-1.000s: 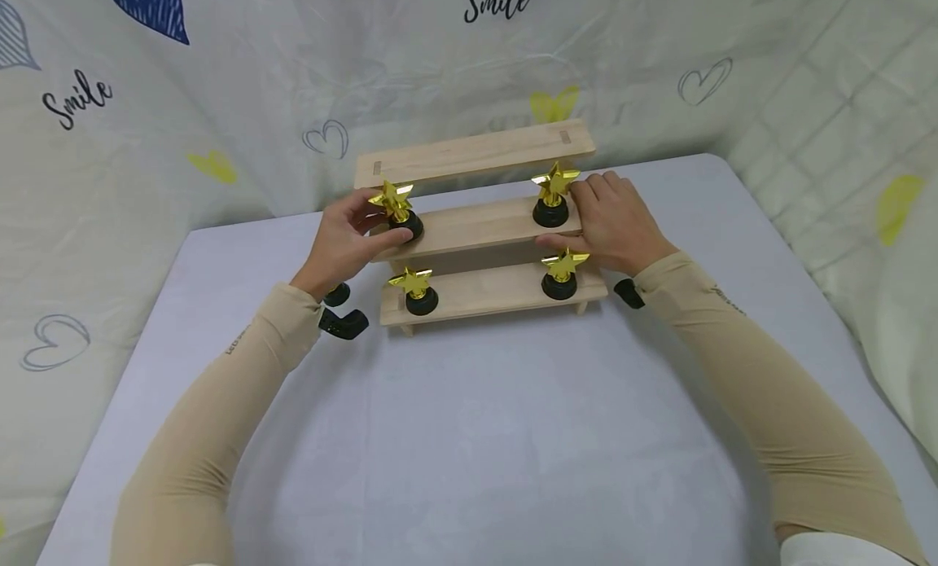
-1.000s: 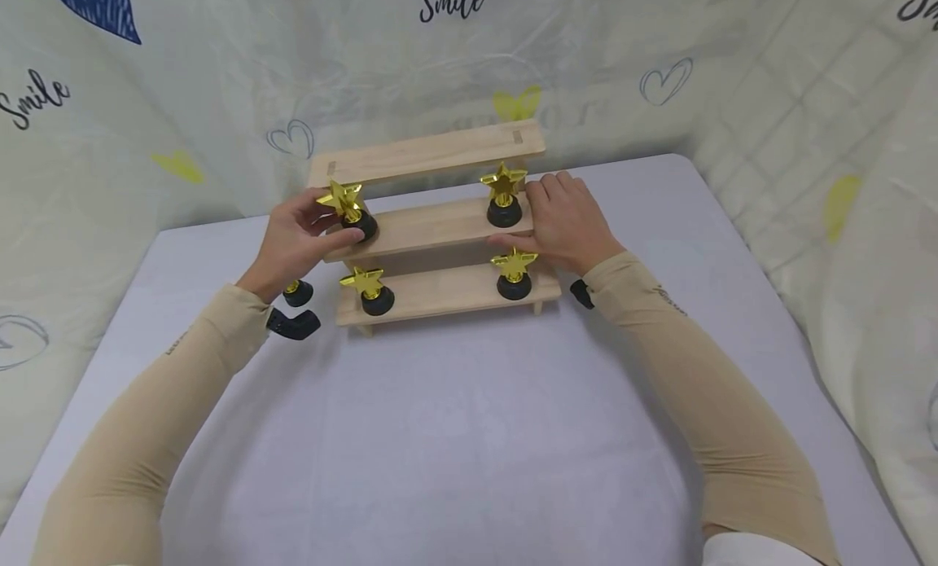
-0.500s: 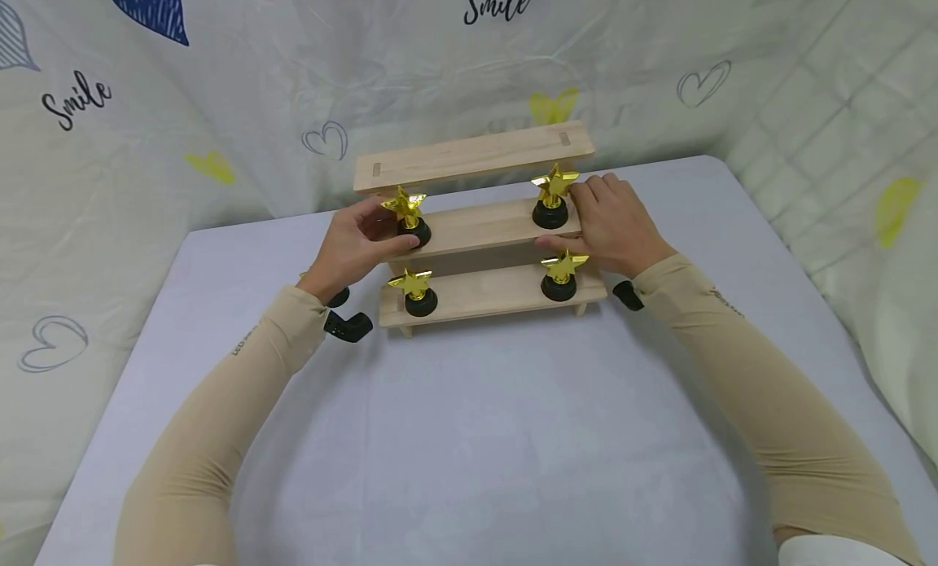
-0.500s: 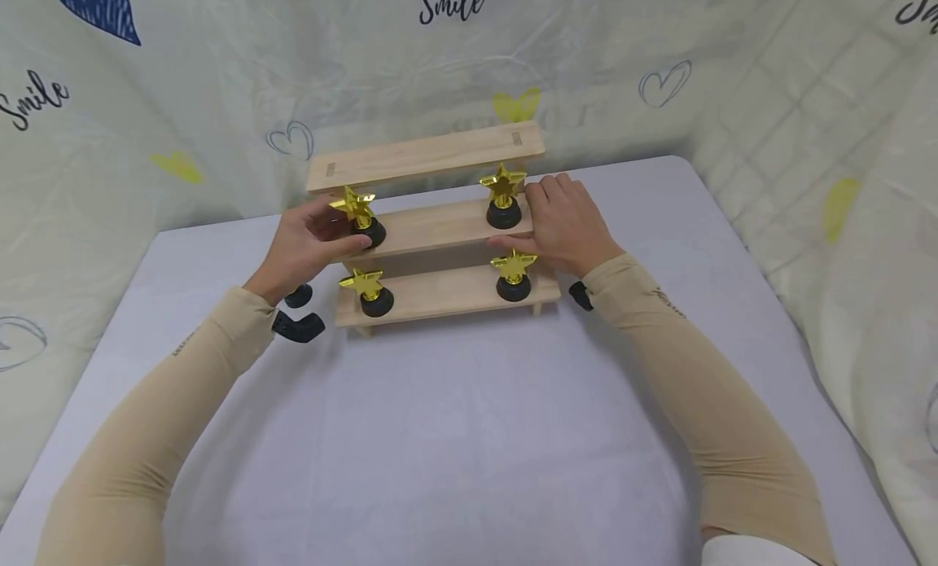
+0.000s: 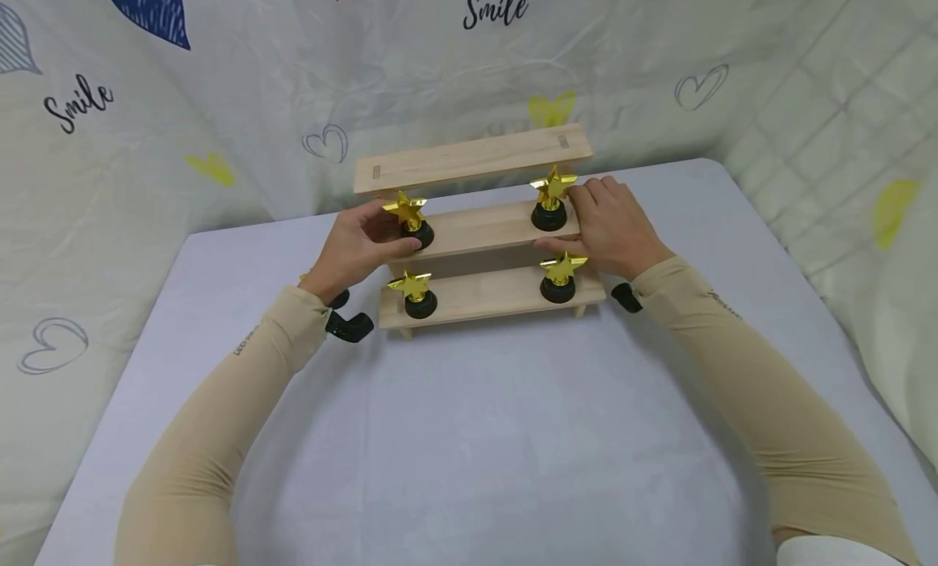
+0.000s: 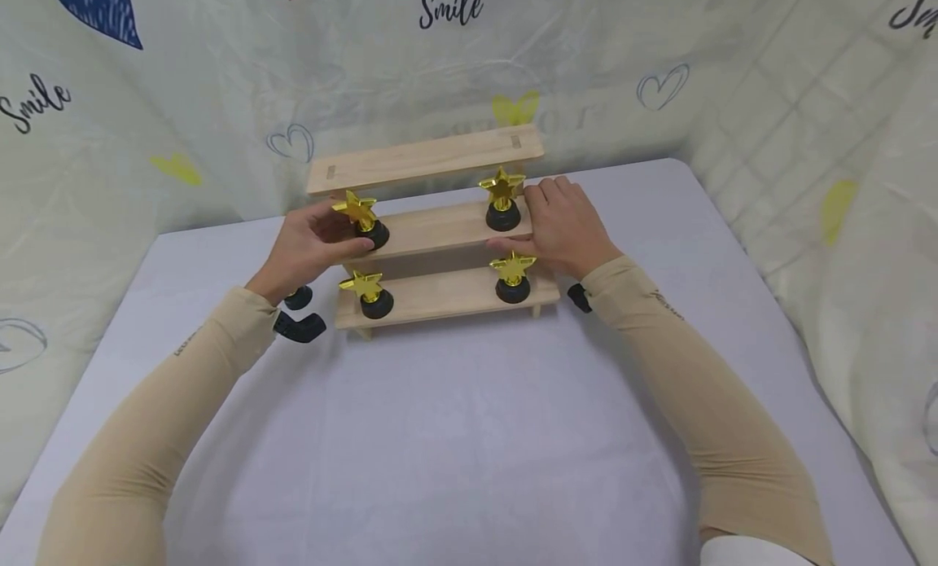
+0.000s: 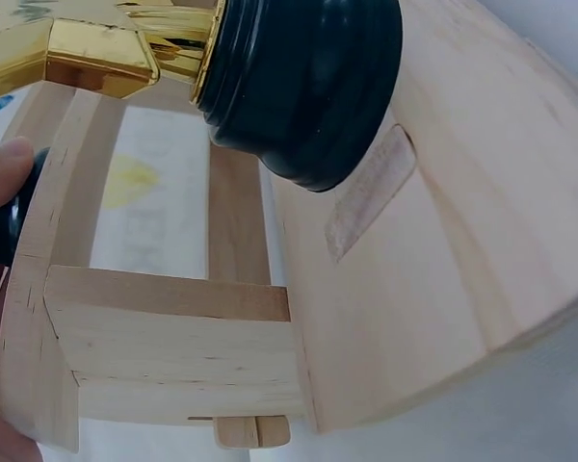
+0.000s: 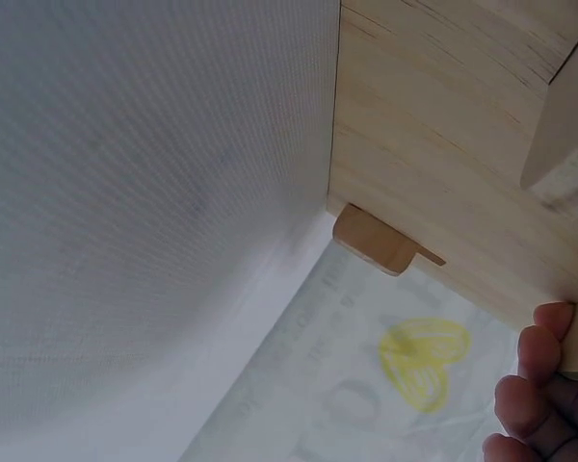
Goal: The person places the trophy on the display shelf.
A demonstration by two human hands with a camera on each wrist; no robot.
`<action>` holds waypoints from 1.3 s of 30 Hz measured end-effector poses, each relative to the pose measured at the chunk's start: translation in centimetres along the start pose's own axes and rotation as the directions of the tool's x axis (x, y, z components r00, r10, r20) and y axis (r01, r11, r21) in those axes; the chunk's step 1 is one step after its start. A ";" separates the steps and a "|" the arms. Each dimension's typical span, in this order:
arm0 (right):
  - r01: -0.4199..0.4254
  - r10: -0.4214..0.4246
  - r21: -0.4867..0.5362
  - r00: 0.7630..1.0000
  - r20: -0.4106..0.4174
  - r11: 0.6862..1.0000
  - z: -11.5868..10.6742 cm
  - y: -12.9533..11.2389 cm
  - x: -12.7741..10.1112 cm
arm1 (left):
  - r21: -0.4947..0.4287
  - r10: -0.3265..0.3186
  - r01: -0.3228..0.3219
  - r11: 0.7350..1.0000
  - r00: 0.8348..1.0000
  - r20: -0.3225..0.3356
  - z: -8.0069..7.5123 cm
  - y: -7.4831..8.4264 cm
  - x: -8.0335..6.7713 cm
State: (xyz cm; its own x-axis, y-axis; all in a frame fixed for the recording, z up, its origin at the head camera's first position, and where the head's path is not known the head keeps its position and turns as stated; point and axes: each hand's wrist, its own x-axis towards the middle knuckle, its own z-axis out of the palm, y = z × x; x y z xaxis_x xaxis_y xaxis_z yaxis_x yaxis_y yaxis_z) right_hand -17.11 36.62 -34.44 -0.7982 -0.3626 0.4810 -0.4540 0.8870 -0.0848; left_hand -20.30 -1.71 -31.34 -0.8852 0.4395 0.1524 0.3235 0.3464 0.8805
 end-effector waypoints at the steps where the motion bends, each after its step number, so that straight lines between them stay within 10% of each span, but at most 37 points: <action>1: 0.000 0.000 0.002 1.000 0.000 1.000 0.0 -0.1 0.0 | 0.001 -0.002 0.002 1.000 1.000 -0.002 -0.1 0.0 -0.1; 22: 0.022 -0.022 -0.044 1.000 0.007 0.999 -0.2 0.0 0.0 | 0.116 -0.001 0.013 0.993 0.995 -0.103 -5.2 -0.1 -3.2; 39: 0.012 -0.012 -0.014 1.000 0.005 1.000 -0.1 -0.3 0.1 | 0.253 -0.097 0.148 0.956 0.975 -0.201 -9.4 -3.2 -6.9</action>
State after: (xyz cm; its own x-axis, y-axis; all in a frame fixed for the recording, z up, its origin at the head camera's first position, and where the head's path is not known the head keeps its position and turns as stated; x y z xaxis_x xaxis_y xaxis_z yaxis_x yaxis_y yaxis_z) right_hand -17.02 36.32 -34.26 -0.7946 -0.3745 0.4780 -0.4580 0.8864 -0.0669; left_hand -18.35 -13.68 -30.96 -0.9615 0.2280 0.1532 0.2633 0.6059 0.7507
